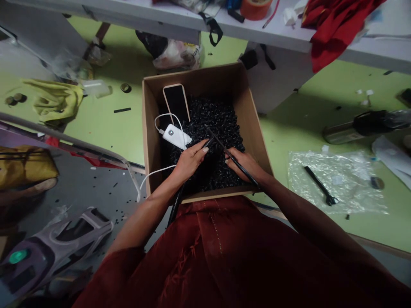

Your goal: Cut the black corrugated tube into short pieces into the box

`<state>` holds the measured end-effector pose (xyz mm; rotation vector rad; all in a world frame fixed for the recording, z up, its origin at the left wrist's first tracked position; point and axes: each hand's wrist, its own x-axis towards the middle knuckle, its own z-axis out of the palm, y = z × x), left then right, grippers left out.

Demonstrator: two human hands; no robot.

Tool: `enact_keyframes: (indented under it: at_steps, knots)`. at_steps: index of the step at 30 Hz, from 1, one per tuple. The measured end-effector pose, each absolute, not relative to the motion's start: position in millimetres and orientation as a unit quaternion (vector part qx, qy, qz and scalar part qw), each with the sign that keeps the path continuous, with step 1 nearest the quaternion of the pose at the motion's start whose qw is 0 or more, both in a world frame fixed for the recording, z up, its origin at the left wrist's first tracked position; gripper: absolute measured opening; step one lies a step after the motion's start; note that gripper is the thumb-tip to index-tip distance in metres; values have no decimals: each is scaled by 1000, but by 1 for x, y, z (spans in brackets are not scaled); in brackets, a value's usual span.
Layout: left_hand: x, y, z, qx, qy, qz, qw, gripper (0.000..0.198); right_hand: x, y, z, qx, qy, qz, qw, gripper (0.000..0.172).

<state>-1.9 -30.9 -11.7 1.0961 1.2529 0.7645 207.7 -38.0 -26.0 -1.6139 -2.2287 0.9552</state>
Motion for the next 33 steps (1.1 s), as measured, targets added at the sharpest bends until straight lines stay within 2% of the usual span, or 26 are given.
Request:
enact_keyframes:
  at_steps: [22, 28, 33]
  knots:
    - [-6, -29, -25, 482, 556, 324, 595, 47, 210, -39, -33, -561, -777, 280, 58, 23]
    - [-3, -29, -16, 451, 561, 319, 617, 43, 207, -38, -31, -585, -761, 269, 81, 21]
    - [0, -30, -7, 378, 568, 328, 653, 48, 209, -37, -28, -600, -747, 264, 108, 21]
